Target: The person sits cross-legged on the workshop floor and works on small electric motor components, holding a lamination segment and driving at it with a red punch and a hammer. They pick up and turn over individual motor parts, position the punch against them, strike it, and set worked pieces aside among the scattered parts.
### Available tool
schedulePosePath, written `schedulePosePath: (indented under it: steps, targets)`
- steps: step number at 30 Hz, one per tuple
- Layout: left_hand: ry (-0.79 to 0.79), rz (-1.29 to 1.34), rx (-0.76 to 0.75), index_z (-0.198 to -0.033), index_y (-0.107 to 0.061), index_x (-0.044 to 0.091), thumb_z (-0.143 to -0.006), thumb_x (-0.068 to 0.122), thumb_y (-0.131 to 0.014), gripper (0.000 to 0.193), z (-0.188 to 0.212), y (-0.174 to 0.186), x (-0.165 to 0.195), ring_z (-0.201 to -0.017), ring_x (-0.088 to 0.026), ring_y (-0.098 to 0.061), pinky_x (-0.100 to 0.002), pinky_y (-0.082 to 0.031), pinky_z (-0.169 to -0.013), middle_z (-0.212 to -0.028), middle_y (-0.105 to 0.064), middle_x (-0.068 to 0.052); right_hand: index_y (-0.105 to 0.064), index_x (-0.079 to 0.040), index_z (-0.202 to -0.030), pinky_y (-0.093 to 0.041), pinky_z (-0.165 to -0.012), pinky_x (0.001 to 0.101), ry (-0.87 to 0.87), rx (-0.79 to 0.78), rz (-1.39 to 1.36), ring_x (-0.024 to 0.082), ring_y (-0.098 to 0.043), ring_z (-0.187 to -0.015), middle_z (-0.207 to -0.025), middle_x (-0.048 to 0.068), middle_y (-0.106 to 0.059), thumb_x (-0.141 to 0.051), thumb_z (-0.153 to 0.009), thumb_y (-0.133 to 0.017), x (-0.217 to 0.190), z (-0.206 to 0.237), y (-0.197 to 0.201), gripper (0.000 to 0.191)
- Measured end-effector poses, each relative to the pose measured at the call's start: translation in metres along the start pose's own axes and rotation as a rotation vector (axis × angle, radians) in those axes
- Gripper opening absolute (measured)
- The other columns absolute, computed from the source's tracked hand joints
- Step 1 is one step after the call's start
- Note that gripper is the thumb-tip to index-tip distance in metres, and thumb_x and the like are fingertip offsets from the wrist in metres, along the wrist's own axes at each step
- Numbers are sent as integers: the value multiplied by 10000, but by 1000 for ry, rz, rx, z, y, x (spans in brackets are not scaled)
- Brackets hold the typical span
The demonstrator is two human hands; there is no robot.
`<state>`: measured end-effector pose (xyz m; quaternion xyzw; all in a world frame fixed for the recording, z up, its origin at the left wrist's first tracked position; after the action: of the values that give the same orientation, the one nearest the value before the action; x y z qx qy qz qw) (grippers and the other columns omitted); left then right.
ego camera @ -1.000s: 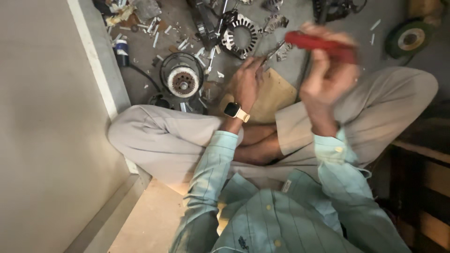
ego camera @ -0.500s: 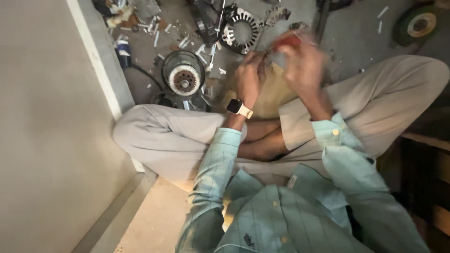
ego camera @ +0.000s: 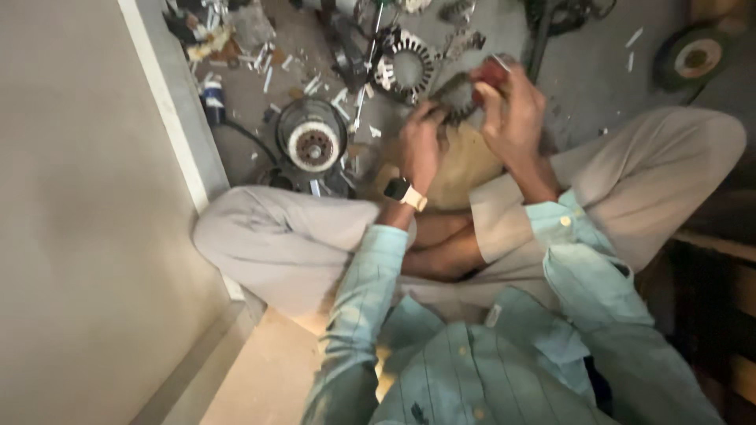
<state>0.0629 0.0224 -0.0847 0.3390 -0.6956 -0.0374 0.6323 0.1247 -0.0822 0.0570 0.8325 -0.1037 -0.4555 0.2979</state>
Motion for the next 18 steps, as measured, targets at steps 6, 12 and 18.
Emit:
schedulePosePath:
  steps: [6, 12, 18]
  targets:
    - [-10, 155, 58, -1223, -719, 62, -891, -47, -583, 375, -4, 0, -6, -1003, -339, -690, -413, -567, -868, -1186, -682, -119, -480, 35, -1275, -553, -1140, 403, 146, 208, -392, 268, -671, -1196, -1262, 179, -655, -105, -1148, -559, -22, 8, 62, 205]
    - [58, 87, 71, -1172, -740, 92, -926, -16, -595, 305, 1, -1, -9, -965, -334, -709, -407, -562, -827, -1157, -711, -90, -482, 18, -1270, -532, -1173, 393, 90, 198, -451, 271, -665, -1248, -1280, 174, -665, -128, -1154, -547, -13, 20, 49, 197]
    - [-43, 112, 79, -1152, -727, 87, -897, 26, -639, 276, -4, 10, 18, -1013, -333, -704, -402, -565, -857, -1166, -702, -83, -590, 67, -1218, -556, -1051, 356, -43, 69, -168, 242, -710, -1156, -1212, 178, -712, 24, -1100, -548, 14, 31, 14, 133]
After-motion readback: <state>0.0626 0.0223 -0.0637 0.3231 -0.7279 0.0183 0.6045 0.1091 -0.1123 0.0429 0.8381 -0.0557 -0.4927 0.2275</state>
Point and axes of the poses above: each hand's wrist, its own z-axis away from the middle knuckle, its own y-axis out of the back of the hand, x = y × z, the point moved 10 cm from there along -z, towards the middle knuckle
